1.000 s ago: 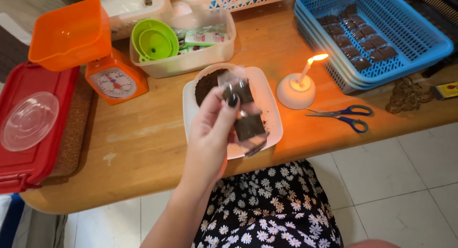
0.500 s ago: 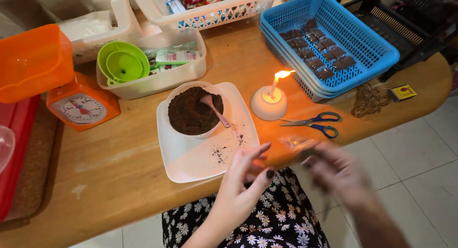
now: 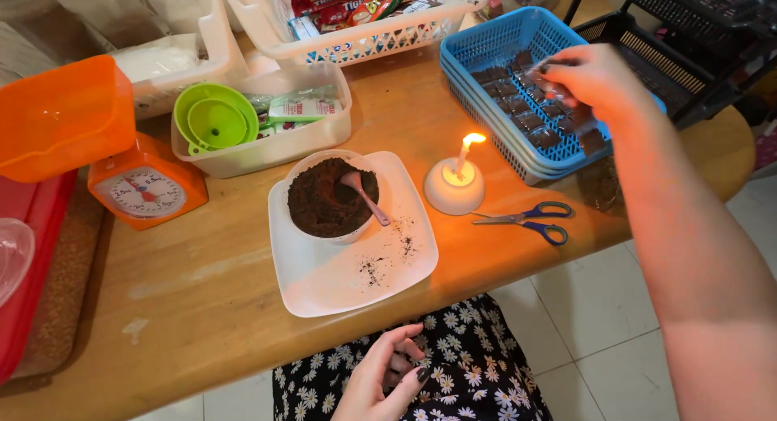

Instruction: Packaging dark powder into small plastic bags and sealing them using a candle flame

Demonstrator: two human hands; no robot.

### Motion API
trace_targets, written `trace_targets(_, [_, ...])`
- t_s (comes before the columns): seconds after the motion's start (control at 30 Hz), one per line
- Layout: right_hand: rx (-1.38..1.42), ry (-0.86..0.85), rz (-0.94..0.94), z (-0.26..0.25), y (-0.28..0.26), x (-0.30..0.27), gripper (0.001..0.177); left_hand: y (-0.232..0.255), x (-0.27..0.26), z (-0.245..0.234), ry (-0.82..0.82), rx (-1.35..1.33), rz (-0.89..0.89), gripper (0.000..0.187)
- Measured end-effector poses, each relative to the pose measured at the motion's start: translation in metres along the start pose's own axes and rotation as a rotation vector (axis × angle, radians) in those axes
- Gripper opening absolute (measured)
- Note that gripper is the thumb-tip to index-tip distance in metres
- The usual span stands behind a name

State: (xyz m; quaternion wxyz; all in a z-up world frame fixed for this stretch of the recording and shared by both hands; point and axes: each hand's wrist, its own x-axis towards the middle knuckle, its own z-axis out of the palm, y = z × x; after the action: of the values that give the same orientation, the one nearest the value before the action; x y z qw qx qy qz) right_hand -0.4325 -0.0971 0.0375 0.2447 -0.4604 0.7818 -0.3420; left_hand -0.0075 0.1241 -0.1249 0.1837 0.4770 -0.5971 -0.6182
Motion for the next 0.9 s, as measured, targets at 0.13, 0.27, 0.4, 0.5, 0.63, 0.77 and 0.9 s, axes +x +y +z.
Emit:
trace_targets(0.13, [-0.061, -0.073, 0.04, 0.015, 0.04, 0.057, 0.039, -0.011, 0.005, 0.002, 0.085, -0.202, 0.095, 0.054])
trace_targets(0.27, [-0.156, 0.367, -0.378, -0.003, 0.156, 0.127, 0.038, -0.01, 0.007, -0.005, 0.07, -0.271, 0.058, 0.054])
trace_targets(0.4, [0.028, 0.681, -0.833, -0.001, 0.134, -0.029, 0.032, -0.001, 0.021, 0.006, 0.027, -0.494, 0.112, 0.046])
trace_targets(0.5, [0.245, 0.679, -0.805, 0.067, 0.208, -0.085, 0.033, 0.031, 0.041, 0.021, -0.064, -0.633, -0.088, 0.05])
trace_targets(0.63, [-0.39, -0.064, -1.167, 0.18, 0.179, -0.194, 0.058, 0.018, 0.099, 0.083, -0.444, -1.351, -0.239, 0.073])
trace_targets(0.77, [-0.208, 0.012, -1.435, 0.173, 0.192, -0.298, 0.068, 0.013, 0.112, 0.125, -0.768, -1.426, -0.101, 0.1])
trace_targets(0.9, [-0.315, 0.142, -1.236, 0.163, 0.25, -0.264, 0.076, 0.044, 0.071, 0.126, -0.553, -1.36, -0.201, 0.107])
